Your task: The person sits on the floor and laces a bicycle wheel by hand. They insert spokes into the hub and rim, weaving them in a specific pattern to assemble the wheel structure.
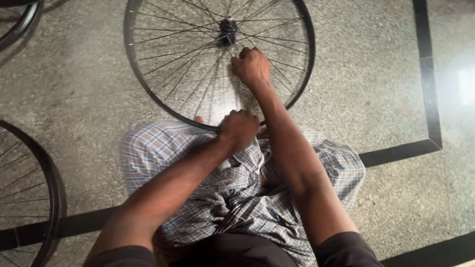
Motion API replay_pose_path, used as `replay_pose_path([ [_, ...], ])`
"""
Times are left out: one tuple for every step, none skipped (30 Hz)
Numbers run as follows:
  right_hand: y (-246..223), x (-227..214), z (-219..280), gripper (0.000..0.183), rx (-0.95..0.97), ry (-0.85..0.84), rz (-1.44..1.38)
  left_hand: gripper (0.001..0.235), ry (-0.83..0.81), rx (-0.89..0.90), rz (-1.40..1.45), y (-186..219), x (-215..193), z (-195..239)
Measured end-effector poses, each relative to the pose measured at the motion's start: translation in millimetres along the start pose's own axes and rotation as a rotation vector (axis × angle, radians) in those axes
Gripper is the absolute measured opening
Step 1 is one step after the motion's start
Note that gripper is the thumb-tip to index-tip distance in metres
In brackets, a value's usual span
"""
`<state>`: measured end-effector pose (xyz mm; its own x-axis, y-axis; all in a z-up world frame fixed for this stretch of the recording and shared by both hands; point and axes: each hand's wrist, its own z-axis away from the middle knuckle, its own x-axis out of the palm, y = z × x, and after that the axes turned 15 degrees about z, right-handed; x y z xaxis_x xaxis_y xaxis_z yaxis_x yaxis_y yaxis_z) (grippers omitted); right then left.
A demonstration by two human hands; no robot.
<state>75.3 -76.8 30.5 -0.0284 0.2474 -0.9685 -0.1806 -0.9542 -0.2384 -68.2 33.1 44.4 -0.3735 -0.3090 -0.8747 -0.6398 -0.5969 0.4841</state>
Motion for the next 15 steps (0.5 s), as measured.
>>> replay_pose_path([
  [-2.4, 3.8, -3.7, 0.031, 0.000, -0.031, 0.001, 0.019, -0.015, -0.005, -0.028, 1.0, 0.6, -0.6],
  [-3.9, 7.4, -7.0, 0.029, -0.001, -0.062, 0.003, 0.017, -0.031, -0.011, -0.056, 1.5, 1.0, -0.8],
  [-3.2, 10.3, -9.3, 0.027, 0.004, -0.091, 0.007, 0.019, -0.055, -0.042, -0.114, 3.2, 2.2, -1.9],
  [-2.1, 13.2, -10.6, 0.028, -0.002, -0.068, -0.017, 0.022, -0.079, -0.073, -0.172, 5.2, 4.0, -2.8],
  [2.6, 15.3, -8.1, 0.029, -0.003, -0.047, -0.037, 0.025, -0.106, -0.100, -0.226, 8.9, 7.0, -2.6],
  [7.6, 16.7, -3.9, 0.031, -0.004, -0.025, -0.057, 0.027, -0.088, -0.113, -0.251, 12.9, 10.1, -1.6],
  [12.3, 15.9, -0.6, 0.035, -0.009, -0.120, -0.084, 0.023, -0.068, -0.113, -0.271, 13.8, 10.9, -2.0],
  [19.6, 13.6, 6.5, 0.040, -0.014, -0.215, -0.110, 0.020, -0.054, -0.109, -0.287, 15.1, 11.5, -1.5],
  [25.2, 11.6, 14.4, 0.045, -0.023, -0.310, -0.139, 0.017, -0.047, -0.098, -0.292, 14.1, 10.7, 0.4],
  [32.3, 9.8, 27.2, 0.046, -0.004, -0.360, -0.148, 0.015, -0.043, -0.085, -0.297, 12.8, 9.6, 2.3],
  [38.3, 9.5, 41.6, 0.046, 0.013, -0.411, -0.158, 0.013, -0.045, -0.067, -0.302, 10.9, 8.7, 4.5],
  [42.2, 10.8, 55.0, 0.041, -0.025, -0.326, -0.170, 0.012, -0.048, -0.045, -0.302, 7.4, 7.7, 7.1],
  [47.7, 13.0, 71.0, 0.036, -0.058, -0.244, -0.181, 0.012, -0.053, -0.031, -0.299, 7.1, 9.2, 10.5],
  [52.7, 14.7, 81.4, 0.031, -0.092, -0.163, -0.192, 0.013, -0.060, -0.024, -0.295, 6.0, 11.0, 13.2],
  [56.8, 16.4, 87.5, 0.032, -0.094, -0.116, -0.200, 0.015, -0.067, -0.003, -0.297, 5.8, 13.1, 13.1],
])
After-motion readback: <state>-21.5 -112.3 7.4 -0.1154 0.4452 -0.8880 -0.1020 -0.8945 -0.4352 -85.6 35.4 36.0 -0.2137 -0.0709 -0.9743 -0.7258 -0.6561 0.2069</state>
